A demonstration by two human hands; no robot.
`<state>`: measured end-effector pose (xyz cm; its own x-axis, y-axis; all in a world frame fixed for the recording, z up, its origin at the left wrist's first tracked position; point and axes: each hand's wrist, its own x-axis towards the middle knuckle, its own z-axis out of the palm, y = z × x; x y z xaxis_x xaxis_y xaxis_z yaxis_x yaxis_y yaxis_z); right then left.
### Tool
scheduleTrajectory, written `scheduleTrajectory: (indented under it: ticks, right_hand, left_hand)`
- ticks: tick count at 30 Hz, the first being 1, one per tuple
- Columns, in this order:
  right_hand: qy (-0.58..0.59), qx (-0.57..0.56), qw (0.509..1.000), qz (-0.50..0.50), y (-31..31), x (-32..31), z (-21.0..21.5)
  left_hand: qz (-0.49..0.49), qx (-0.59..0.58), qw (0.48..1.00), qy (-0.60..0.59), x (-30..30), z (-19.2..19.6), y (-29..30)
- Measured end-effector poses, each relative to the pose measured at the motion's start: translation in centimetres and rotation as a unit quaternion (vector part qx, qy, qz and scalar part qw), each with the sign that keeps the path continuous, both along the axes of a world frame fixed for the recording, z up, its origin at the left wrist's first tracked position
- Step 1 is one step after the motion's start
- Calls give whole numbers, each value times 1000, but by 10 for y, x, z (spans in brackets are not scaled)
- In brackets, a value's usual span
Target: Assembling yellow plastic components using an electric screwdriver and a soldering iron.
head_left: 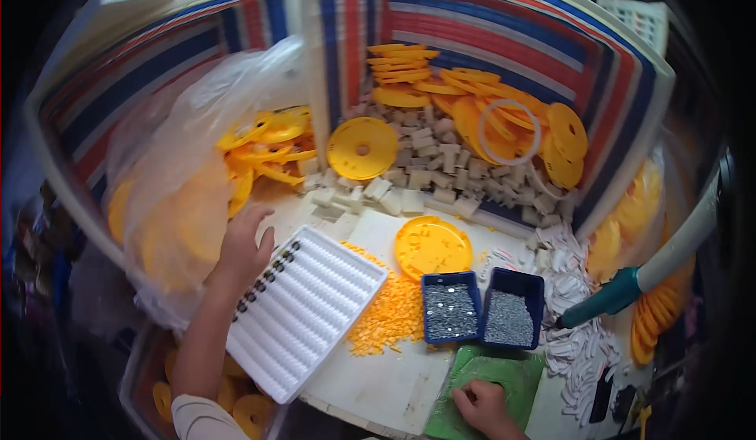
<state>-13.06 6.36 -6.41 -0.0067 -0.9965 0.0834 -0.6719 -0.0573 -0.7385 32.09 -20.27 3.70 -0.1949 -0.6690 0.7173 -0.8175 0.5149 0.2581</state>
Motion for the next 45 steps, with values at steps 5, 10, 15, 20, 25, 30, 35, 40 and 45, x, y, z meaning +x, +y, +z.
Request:
scheduleTrajectory:
  ticks: [5, 10, 15, 20, 25, 30, 35, 40, 45]
  right_hand:
    - [7, -58, 998, 29, -5, -3, -8]
    - [38, -97, 994, 31, -5, 6, 8]
    - [46, -80, 995, 30, -5, 11, 9]
    - [39, -78, 995, 49, -2, 7, 7]
    - [28, -53, 997, 40, 13, 3, 6]
    - [-18, -37, 998, 37, 3, -6, -1]
    - [-309, 200, 930, -19, 15, -37, 7]
    - [-533, 244, 807, -69, 23, -58, 25]
    - [-322, 62, 931, -160, 58, -77, 9]
  left_hand:
    - [57, 22, 973, -224, -12, -9, -131]
    - [276, 26, 950, -147, -4, -4, -227]
    - [393, 118, 907, -93, 34, 17, -255]
    - [276, -106, 953, -63, 39, 38, -216]
    - [75, -116, 987, -88, 1, 60, -108]
    - [-138, -71, 970, -189, -59, 64, 38]
    - [-328, -48, 886, -325, -115, 50, 150]
    - [-441, -12, 862, -251, -179, -22, 164]
    - [-388, 99, 908, -128, -239, -68, 151]
